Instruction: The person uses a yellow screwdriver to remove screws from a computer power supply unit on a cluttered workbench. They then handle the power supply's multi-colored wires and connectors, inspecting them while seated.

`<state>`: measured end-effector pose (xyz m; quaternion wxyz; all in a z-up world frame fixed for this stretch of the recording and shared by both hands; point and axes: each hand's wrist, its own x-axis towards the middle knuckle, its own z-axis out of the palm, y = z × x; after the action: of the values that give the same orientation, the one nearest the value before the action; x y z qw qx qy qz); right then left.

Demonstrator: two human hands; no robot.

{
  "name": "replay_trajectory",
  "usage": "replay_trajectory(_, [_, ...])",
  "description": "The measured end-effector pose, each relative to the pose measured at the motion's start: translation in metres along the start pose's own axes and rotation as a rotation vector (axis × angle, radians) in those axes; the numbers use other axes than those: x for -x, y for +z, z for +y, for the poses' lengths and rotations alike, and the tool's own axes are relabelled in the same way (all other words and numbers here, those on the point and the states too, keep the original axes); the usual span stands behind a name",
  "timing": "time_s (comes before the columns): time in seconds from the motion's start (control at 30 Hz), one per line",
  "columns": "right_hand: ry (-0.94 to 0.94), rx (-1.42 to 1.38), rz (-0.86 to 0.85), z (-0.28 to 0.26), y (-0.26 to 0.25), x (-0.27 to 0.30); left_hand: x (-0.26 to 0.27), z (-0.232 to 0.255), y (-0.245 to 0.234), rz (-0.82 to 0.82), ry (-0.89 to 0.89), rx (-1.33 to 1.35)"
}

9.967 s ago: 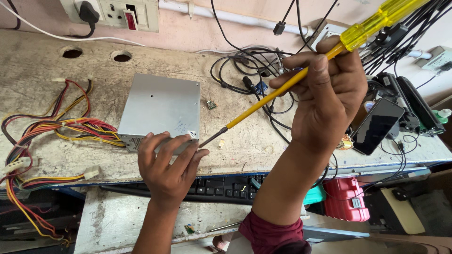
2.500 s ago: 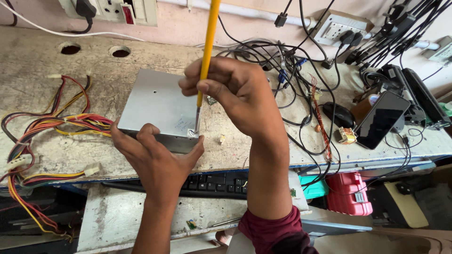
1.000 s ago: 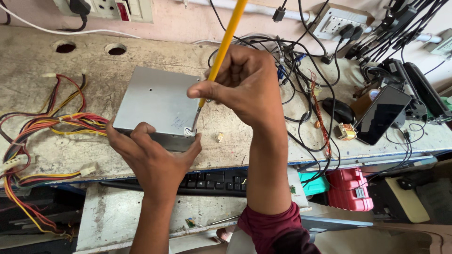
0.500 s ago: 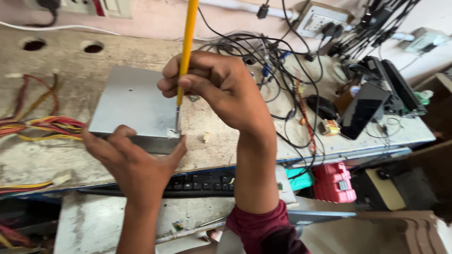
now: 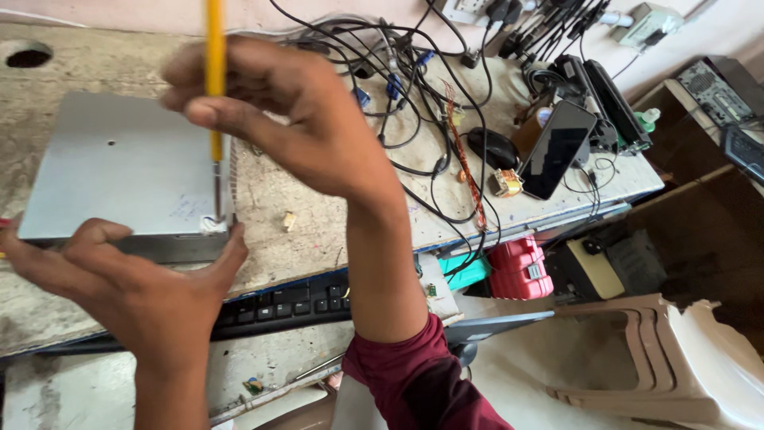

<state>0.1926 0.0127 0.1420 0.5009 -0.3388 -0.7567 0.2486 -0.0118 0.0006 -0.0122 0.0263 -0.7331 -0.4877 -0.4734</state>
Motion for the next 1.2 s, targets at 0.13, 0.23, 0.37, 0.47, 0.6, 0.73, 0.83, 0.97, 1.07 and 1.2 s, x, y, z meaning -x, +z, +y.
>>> replay_trajectory(0.13, [0.017, -0.227, -0.153, 0.004, 0.001, 0.005, 0.007, -0.005, 0.003, -0.026, 0.002, 0.026])
replay_trajectory(0.23, [0.043, -0.225, -0.183, 0.004, 0.000, 0.005, 0.007, -0.007, 0.006, -0.030, 0.029, 0.003])
replay_trajectory(0.37, [0.121, -0.205, -0.102, 0.001, 0.001, 0.004, 0.003, -0.007, 0.005, -0.016, 0.066, -0.013])
replay_trajectory(0.47, [0.142, -0.213, -0.052, 0.000, -0.001, 0.003, 0.003, -0.004, 0.003, -0.014, 0.026, 0.014])
replay_trajectory(0.6, [0.162, -0.217, -0.033, -0.001, -0.003, 0.004, 0.005, -0.005, 0.006, -0.008, -0.049, 0.057])
replay_trajectory(0.73, [0.193, -0.077, 0.069, 0.004, 0.005, 0.000, 0.005, -0.006, 0.010, -0.020, -0.069, 0.067])
replay_trajectory(0.83, [0.189, -0.063, 0.094, 0.006, 0.008, -0.002, 0.003, -0.004, 0.009, -0.025, -0.067, 0.055])
replay_trajectory(0.97, [0.013, -0.109, 0.121, 0.007, 0.005, 0.006, 0.000, 0.003, 0.007, 0.007, -0.072, 0.097])
replay_trajectory(1.07, [-0.038, -0.028, 0.192, -0.002, -0.012, 0.023, -0.002, 0.002, -0.001, 0.008, -0.054, 0.107])
replay_trajectory(1.2, [-0.156, 0.278, 0.344, -0.022, -0.036, 0.055, -0.008, -0.006, -0.009, -0.055, -0.141, 0.261])
